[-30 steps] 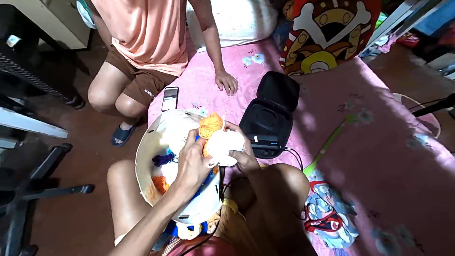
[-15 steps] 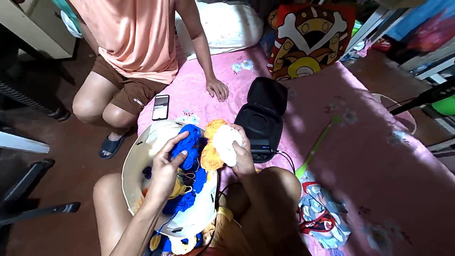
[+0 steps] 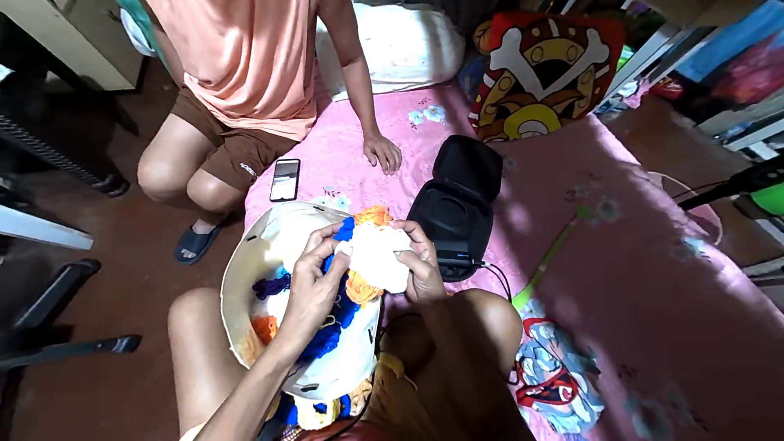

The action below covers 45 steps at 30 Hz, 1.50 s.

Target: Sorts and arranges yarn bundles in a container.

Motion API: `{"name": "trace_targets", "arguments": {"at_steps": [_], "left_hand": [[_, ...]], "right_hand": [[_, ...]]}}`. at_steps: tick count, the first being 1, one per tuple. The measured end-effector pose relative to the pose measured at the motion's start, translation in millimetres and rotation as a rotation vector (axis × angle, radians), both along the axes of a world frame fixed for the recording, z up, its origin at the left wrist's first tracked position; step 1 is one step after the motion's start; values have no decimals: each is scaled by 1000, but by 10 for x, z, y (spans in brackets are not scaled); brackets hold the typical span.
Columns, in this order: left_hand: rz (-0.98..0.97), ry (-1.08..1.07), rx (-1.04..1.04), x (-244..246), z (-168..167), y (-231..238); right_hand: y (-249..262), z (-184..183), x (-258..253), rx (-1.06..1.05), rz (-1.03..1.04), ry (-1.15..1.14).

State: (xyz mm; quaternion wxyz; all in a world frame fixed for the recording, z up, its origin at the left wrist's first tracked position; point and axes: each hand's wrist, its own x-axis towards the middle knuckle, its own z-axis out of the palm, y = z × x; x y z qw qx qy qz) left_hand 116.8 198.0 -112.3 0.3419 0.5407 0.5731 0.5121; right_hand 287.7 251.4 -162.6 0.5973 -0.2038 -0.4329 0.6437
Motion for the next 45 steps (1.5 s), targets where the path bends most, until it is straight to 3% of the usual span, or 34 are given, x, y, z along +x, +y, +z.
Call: {"name": "trace_targets", "arguments": {"at_steps": [4, 8, 10, 13, 22, 28, 30, 35, 40, 45], "left_hand": [[58, -51, 32, 7, -92, -3], [169, 36, 112, 5, -95, -17], [133, 102, 128, 19, -85, -47], [-23, 120, 74, 5, -119, -99], [44, 111, -66, -57, -168, -2], [-58, -250, -182, -132, -126, -44], [-108, -273, -260, -79, -102, -43], [-127, -21, -409, 78, -242, -67], [-17, -207, -339, -33, -116, -117], [174, -168, -293, -468, 135, -217]], "right_hand": [[7, -48, 28, 91, 83, -59], [-63, 28, 23, 188, 185, -261], [-149, 80, -66, 81, 21, -283], [-77, 34, -107, -131, -160, -118], [-40, 86, -49, -423, -31, 29], [5, 75, -28, -568, 51, 228], [14, 32, -23, -511, 128, 259], [23, -79, -28, -326, 358, 343], [66, -76, -12, -191, 447, 382], [90, -92, 58, -227, 291, 393]]}}
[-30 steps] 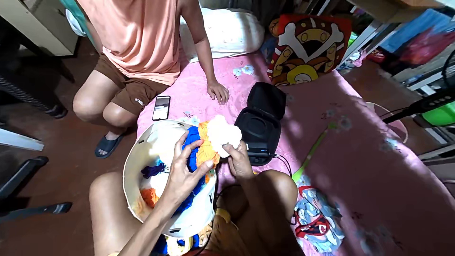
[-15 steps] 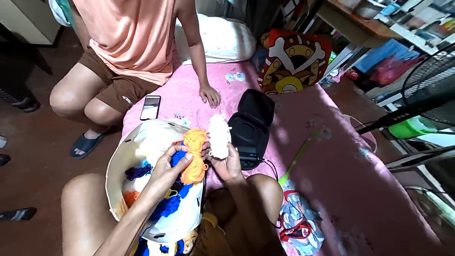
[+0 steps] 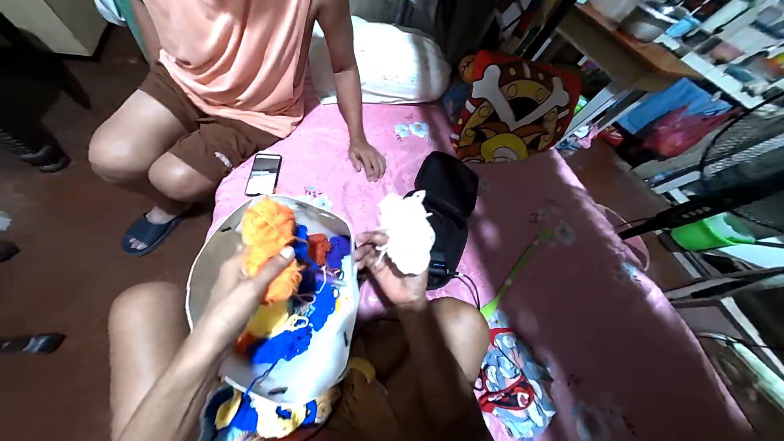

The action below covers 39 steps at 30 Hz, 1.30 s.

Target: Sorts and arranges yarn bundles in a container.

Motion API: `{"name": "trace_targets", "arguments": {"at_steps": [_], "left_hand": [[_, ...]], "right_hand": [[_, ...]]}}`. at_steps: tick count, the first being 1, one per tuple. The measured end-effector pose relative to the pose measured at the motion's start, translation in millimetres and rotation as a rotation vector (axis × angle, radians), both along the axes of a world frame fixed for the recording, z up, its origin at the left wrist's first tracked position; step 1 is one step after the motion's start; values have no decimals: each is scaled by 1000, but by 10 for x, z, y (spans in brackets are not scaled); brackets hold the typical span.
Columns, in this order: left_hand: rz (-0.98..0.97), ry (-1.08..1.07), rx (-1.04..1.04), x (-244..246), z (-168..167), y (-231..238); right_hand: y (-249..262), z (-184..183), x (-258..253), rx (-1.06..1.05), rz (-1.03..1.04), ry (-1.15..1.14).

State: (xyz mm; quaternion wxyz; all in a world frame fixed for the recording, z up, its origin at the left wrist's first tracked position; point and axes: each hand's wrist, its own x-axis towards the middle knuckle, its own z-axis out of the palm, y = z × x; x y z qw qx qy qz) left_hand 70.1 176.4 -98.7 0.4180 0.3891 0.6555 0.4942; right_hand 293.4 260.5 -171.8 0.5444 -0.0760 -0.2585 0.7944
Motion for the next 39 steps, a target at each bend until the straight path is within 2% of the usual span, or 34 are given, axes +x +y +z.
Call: {"name": "trace_targets", "arguments": {"at_steps": [2, 6, 8, 11, 14, 17, 20, 22, 24, 25, 27, 28, 30, 32, 34, 35, 37, 39], "left_hand": [[75, 64, 38, -248, 60, -108], [114, 151, 187, -609, 189, -232], [97, 42, 276, -564, 313, -257], [-13, -112, 341, -448, 350, -254], [-151, 68, 311, -315, 314, -165], [-297, 319, 311, -83, 336, -48], [-418, 572, 462, 166, 301, 144], [-402, 654, 465, 242, 344, 210], [-403, 689, 393, 270, 424, 259], [-458, 703, 361, 277, 445, 297], [-687, 676, 301, 265, 423, 405], [-810, 627, 273, 230, 418, 447], [-998, 408, 181, 76, 532, 499], [-1054, 205, 130, -107, 650, 572], [-1031, 174, 46, -286, 706, 685], [-986, 284, -47, -357, 710, 750], [-883, 704, -324, -398, 602, 891], [-862, 1033, -629, -397, 222, 931]], "right_hand": [[-30, -19, 115, -92, -106, -26], [-1, -14, 294, -84, -243, -70], [1, 95, 234, -60, -397, -199], [-40, 158, 175, 35, -356, -186], [-75, 235, 82, 160, -237, -216], [-148, 426, -184, 186, -199, -373], [-368, 486, -418, 200, -293, -621], [-422, 481, -476, 158, -305, -580], [-383, 457, -417, 151, -200, -561], [-355, 453, -373, 98, -159, -585], [-253, 501, -290, -52, -127, -741], [-181, 468, -244, -99, -112, -797], [-108, 389, -180, -58, -125, -865], [-207, 566, -245, 133, -195, -939], [-238, 521, -330, 525, -326, -999], [-218, 422, -380, 744, -428, -1076], [-228, 307, -446, 1048, -569, -1269], [-287, 278, -414, 1137, -590, -1368]]}}
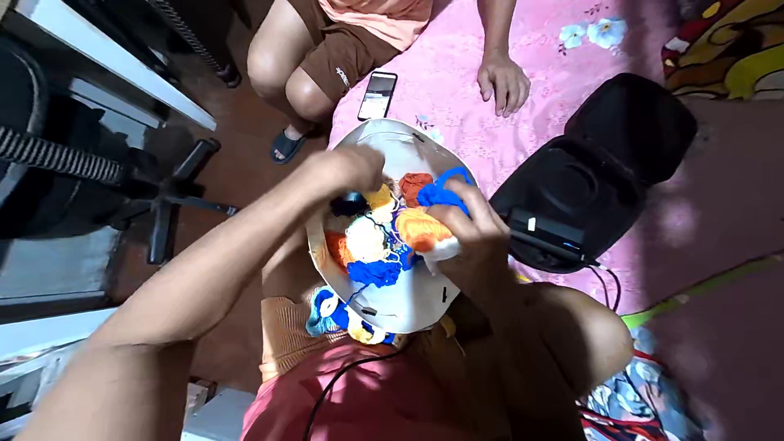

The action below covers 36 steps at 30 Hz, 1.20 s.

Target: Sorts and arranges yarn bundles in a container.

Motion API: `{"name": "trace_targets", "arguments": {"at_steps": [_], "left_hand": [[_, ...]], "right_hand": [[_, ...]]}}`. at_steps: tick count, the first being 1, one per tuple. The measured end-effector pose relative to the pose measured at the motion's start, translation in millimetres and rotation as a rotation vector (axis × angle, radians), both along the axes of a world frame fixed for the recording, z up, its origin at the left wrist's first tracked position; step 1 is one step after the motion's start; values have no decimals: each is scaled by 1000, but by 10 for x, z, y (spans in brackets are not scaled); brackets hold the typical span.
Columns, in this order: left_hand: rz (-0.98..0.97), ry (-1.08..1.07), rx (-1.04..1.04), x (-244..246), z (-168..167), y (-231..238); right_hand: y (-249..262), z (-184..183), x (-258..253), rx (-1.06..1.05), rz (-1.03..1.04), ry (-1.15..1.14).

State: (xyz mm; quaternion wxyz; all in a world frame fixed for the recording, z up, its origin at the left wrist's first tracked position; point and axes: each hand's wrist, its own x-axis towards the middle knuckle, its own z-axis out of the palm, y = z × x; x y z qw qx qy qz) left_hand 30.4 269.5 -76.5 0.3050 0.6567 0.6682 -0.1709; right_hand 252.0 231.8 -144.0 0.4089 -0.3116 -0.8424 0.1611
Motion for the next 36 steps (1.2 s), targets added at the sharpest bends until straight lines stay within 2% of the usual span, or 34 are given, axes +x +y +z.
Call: {"name": "trace_targets", "arguments": {"at_steps": [1, 2, 4, 7, 10, 16, 18, 20, 22, 23, 25, 26, 28, 30, 33, 35, 36], "left_hand": [[-9, 91, -50, -21, -225, -79], [-54, 94, -76, -46, -406, -225], [-126, -31, -114, 66, -736, -491], [-88, -235, -250, 704, -881, -888], [-300, -250, -105, 1091, -906, -1285], [-356, -379, -150, 824, -900, -1329], [-283, -491, -108, 713, -796, -1287], [-41, -550, -6, 611, -511, -1078], [129, -355, 117, 419, -405, -774], [126, -158, 140, 302, -441, -620], [136, 182, -82, 137, -560, -316], [129, 257, -170, 23, -734, -231], [103, 317, -297, -107, -982, -133], [50, 351, -383, -52, -1078, -105], [60, 305, -339, -113, -1222, -191], [88, 244, -249, -166, -1123, -224], [111, 179, -193, -146, -947, -244]], "right_hand": [[-20, -15, 35, -4, -17, 10], [-24, -41, 80, -18, -37, 51], [12, -116, 166, -5, -70, 176], [44, -161, 191, -6, -73, 323], [-33, -171, 134, -51, -35, 324], [-113, -212, 122, -13, -53, 392], [-67, -199, 172, -33, -54, 479], [-32, -189, 203, -69, -54, 541], [-44, -177, 197, -110, -55, 559], [-62, -169, 187, -119, -56, 536], [-86, -140, 152, -86, -75, 466], [-90, -130, 128, -55, -104, 427], [-92, -133, 85, -24, -152, 414], [-87, -150, 100, -35, -178, 423], [-54, -152, 154, -77, -164, 480], [-11, -159, 185, -103, -153, 569], [13, -166, 208, -127, -142, 626]]}}
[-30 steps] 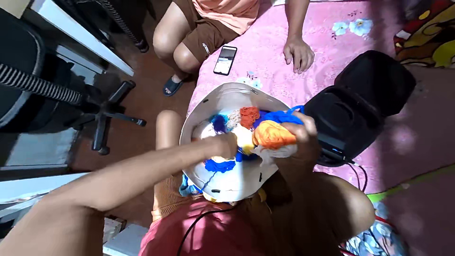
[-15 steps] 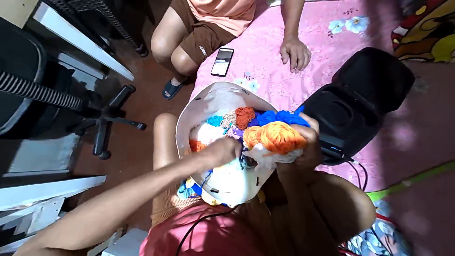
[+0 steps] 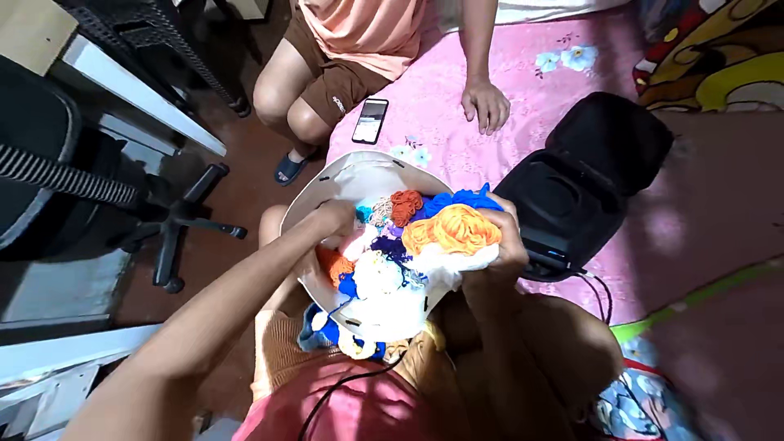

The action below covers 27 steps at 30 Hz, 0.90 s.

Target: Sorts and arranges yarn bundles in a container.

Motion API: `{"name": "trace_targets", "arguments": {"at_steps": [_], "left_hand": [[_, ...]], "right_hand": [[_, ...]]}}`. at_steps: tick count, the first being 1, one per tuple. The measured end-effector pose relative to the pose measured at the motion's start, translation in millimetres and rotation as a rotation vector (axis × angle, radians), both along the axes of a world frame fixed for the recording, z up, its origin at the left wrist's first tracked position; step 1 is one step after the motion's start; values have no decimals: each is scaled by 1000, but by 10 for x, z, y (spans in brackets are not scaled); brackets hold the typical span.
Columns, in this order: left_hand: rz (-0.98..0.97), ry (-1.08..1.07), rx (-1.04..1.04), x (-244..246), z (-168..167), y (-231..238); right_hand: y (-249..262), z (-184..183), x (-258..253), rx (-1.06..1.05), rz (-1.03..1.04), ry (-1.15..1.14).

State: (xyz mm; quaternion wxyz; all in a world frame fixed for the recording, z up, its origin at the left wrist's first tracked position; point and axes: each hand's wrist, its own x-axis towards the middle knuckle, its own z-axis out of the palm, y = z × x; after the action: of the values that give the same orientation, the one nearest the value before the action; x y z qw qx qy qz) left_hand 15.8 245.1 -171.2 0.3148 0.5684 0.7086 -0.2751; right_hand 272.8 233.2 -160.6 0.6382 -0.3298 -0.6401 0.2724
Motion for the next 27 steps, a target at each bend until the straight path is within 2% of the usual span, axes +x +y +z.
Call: {"name": "trace_targets", "arguments": {"at_steps": [3, 5, 8, 10, 14, 19, 23, 25, 27], "left_hand": [[63, -420, 302, -60, 560, -228], [274, -773, 394, -57, 814, -441], [653, -1219, 435, 22, 874, -670], [757, -1378, 462, 80, 845, -744], [803, -1538, 483, 152, 781, -813], [846, -1599, 561, 181, 747, -874], [1100, -1612, 638, 276, 810, -944], [1015, -1647, 612, 226, 788, -942], [771, -1565, 596, 134, 771, -907]], "right_hand": [[78, -20, 84, -132, 135, 245], [114, -5, 128, -228, 211, 361], [97, -39, 167, -301, 272, 444], [84, -38, 147, -337, 298, 512], [68, -36, 121, -331, 403, 585], [64, -18, 83, -320, 456, 548], [51, -1, 61, -304, 442, 466], [52, -8, 62, -275, 420, 396], [57, -5, 52, -242, 389, 344]]}}
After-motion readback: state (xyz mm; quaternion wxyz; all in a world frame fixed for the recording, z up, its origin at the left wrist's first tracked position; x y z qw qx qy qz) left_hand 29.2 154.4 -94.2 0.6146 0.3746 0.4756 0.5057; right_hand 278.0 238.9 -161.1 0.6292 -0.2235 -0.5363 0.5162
